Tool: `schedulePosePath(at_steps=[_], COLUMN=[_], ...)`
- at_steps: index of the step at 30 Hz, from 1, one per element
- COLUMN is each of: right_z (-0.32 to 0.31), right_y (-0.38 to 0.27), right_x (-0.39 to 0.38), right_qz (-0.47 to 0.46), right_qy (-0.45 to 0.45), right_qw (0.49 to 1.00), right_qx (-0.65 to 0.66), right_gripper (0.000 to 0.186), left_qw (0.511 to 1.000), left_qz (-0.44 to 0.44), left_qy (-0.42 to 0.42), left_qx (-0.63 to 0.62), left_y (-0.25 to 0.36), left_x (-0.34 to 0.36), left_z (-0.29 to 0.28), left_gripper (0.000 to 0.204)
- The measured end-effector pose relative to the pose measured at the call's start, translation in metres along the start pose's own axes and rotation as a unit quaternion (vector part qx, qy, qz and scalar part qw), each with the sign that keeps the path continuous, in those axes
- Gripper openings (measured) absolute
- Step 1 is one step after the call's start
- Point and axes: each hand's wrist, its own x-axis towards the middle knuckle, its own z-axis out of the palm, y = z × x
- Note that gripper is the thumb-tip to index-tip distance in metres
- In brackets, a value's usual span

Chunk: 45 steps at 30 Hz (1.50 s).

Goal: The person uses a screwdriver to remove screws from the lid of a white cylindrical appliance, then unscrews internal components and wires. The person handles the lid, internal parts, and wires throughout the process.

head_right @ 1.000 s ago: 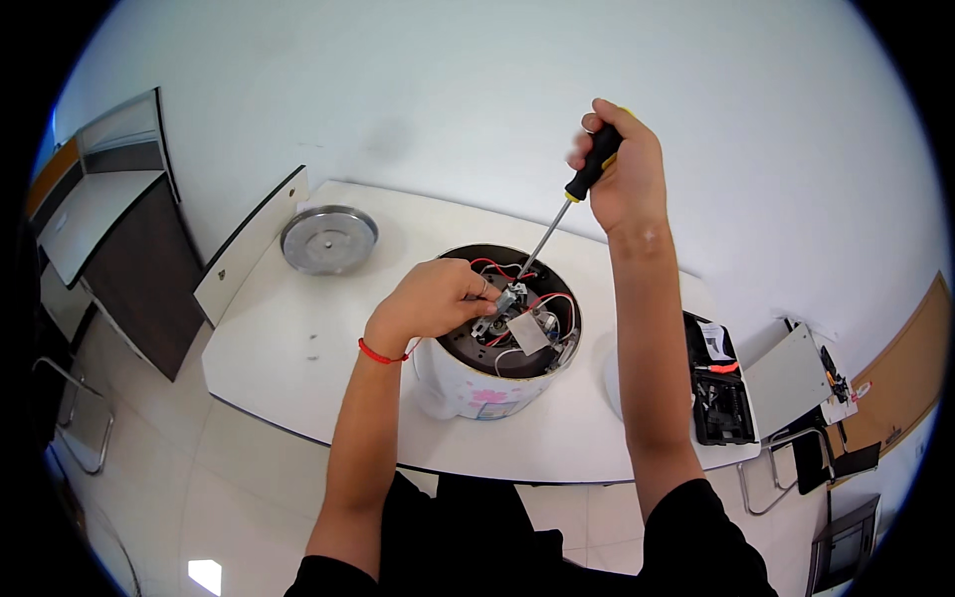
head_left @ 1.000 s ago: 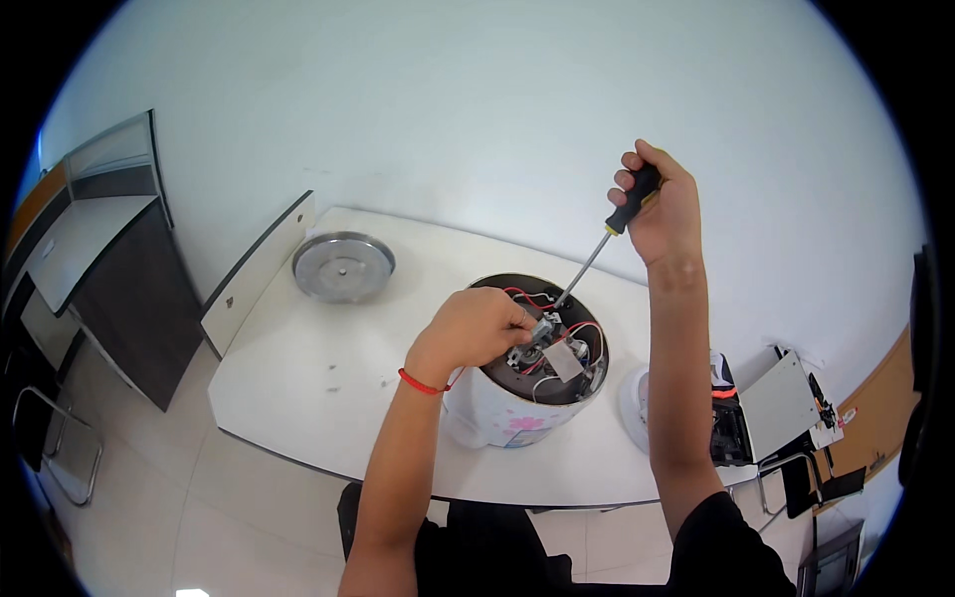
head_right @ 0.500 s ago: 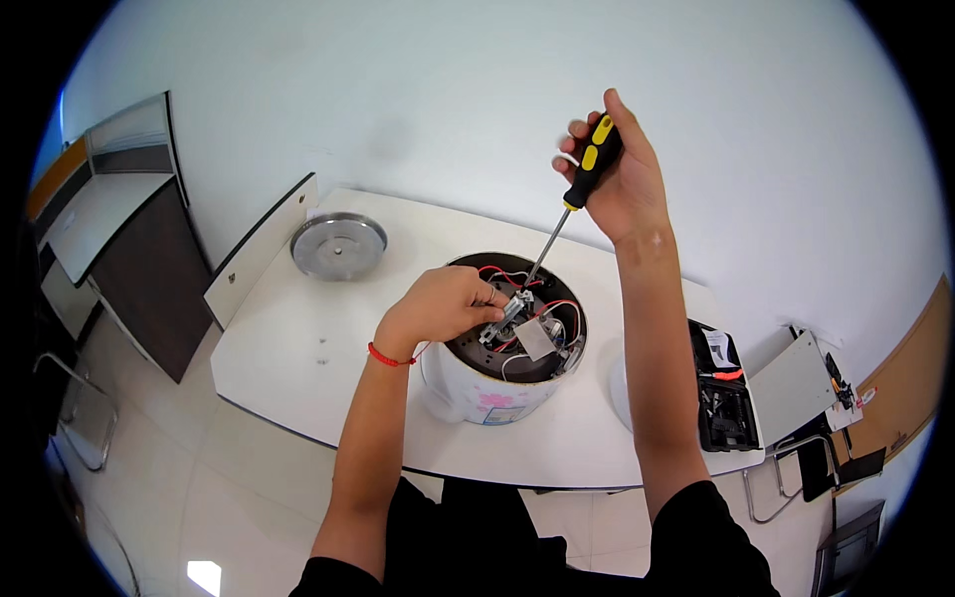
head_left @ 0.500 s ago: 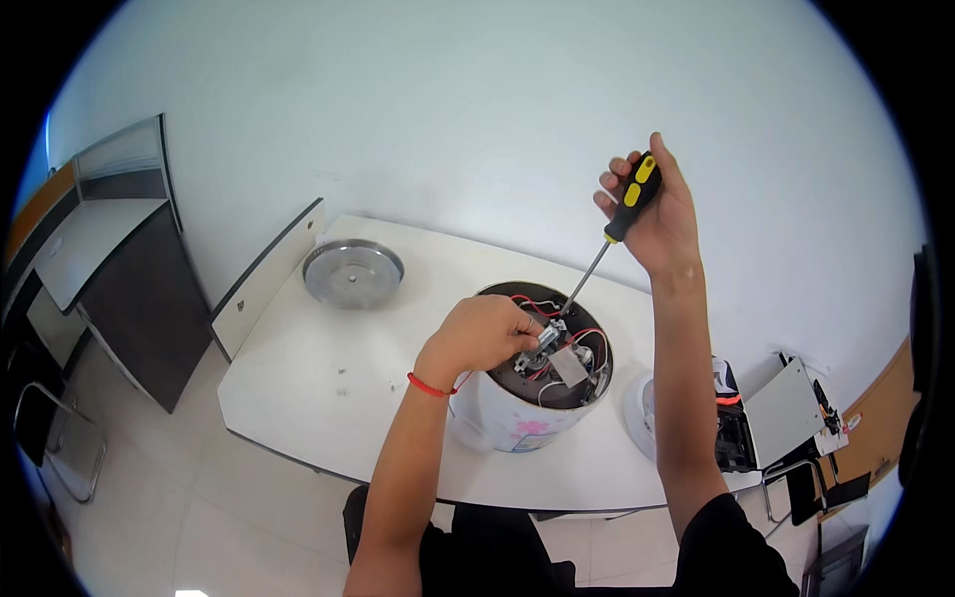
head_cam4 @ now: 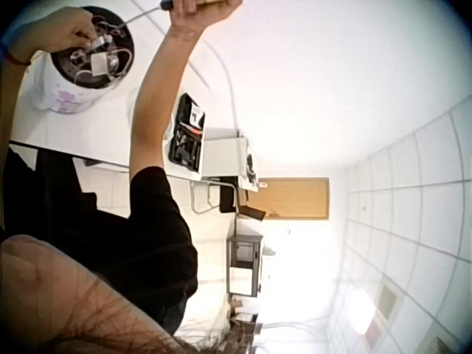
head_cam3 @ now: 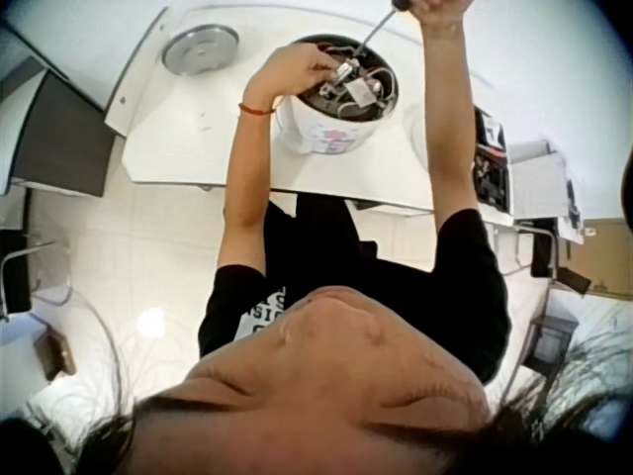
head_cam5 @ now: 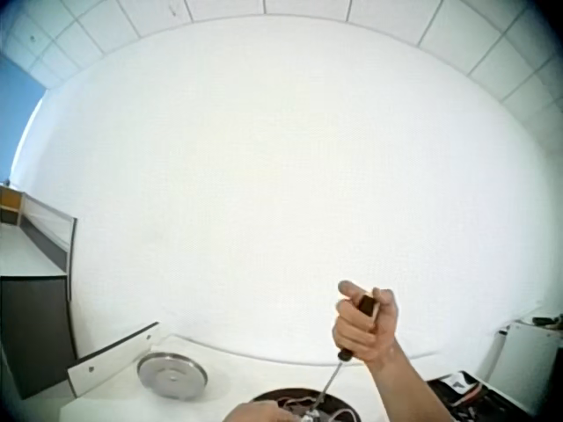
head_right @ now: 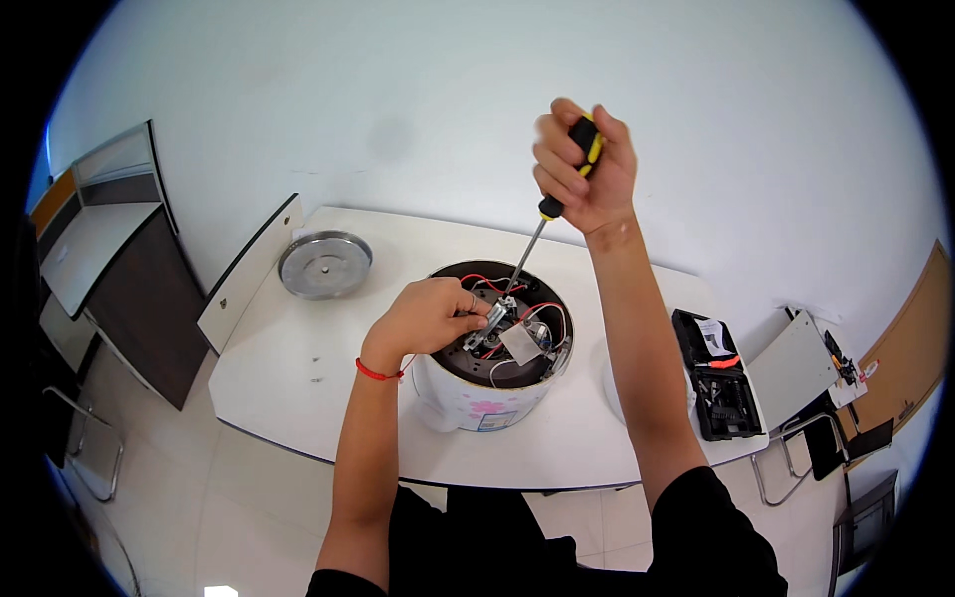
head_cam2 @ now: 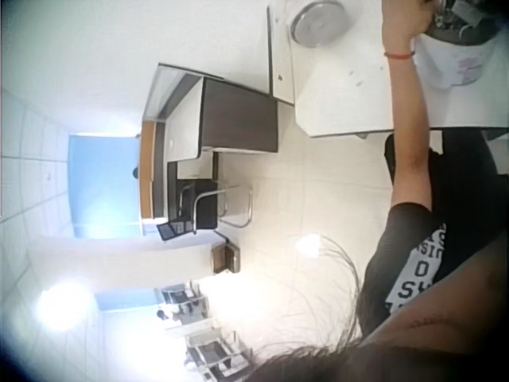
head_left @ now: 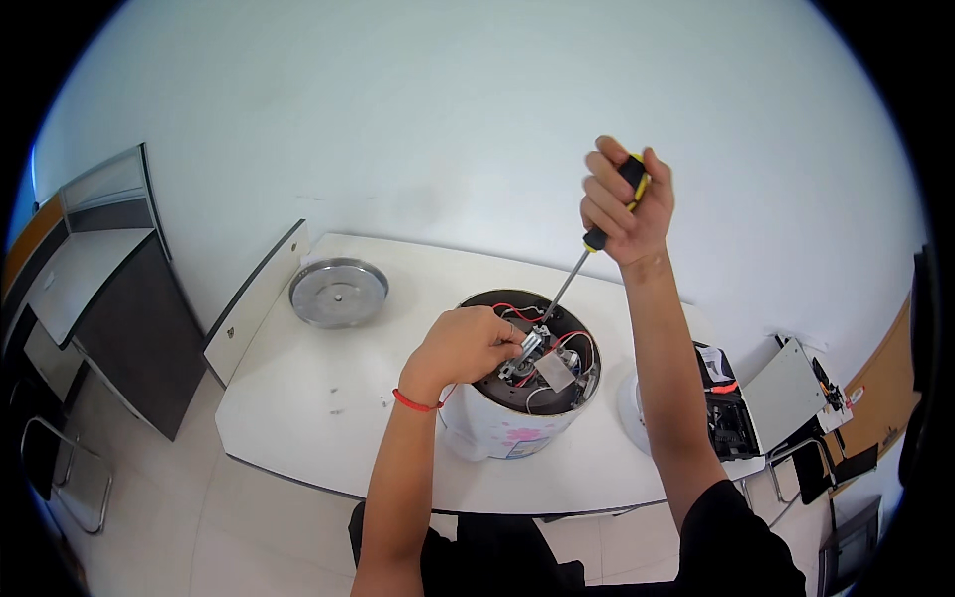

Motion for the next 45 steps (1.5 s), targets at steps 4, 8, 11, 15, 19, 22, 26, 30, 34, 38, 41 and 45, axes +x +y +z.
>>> schedulePosePath(at_steps=[4,8,11,15,19,22,26,30,34,38,41,45], right_z=[0.049,0.031,0.019,-0.006,0.006,0.006,0.019,0.011,0.020,0.009,0.009,0.009], right_y=[0.035,0.031,0.035,0.017,0.033,0.042,0.045,0.044,0.049,0.050,0.053,0.054], right_x=[0.020,0.008,0.003,0.003,0.010,0.003,0.006,-0.005,-0.001,-0.006,-0.007,-0.008], right_qz=[-0.101,-0.137,-0.141,-0.020,-0.081,-0.169,-0.179,-0.168,-0.179,-0.183,-0.210,-0.212], right_qy=[0.412,0.380,0.243,0.016,0.171,0.238,0.283,0.207,0.269,0.258,0.246,0.283], right_qw=[0.884,0.879,0.941,0.999,0.974,0.922,0.914,0.947,0.923,0.922,0.931,0.915], right_qx=[-0.198,-0.252,-0.190,-0.030,-0.127,-0.254,-0.229,-0.177,-0.207,-0.222,-0.171,-0.195], right_gripper=[0.039,0.040,0.042,0.041,0.034,0.028,0.034,0.044,0.049,0.051,0.051,0.052], left_qw=[1.000,1.000,0.998,0.999,1.000,1.000,1.000,0.999,0.999,0.998,0.998,0.999], left_qz=[-0.007,0.003,-0.047,-0.040,-0.018,-0.018,-0.018,-0.037,-0.047,-0.055,-0.054,-0.045], left_qy=[0.012,0.014,-0.034,-0.024,0.002,-0.002,0.005,-0.016,-0.008,-0.012,-0.009,-0.004], left_qx=[0.014,0.018,0.037,0.028,0.015,0.015,0.020,0.031,0.021,0.009,0.011,0.006], left_y=[-0.002,-0.002,0.006,0.001,-0.006,-0.005,-0.006,0.002,0.001,0.004,0.004,0.002], left_x=[-0.005,-0.003,-0.005,-0.001,-0.003,-0.003,-0.004,-0.002,-0.005,-0.004,-0.004,-0.004], left_z=[-0.004,-0.001,-0.011,-0.002,0.000,-0.001,0.000,-0.003,-0.004,-0.005,-0.005,-0.004], left_gripper=[0.015,0.015,0.016,0.016,0.016,0.017,0.018,0.018,0.018,0.017,0.017,0.018])
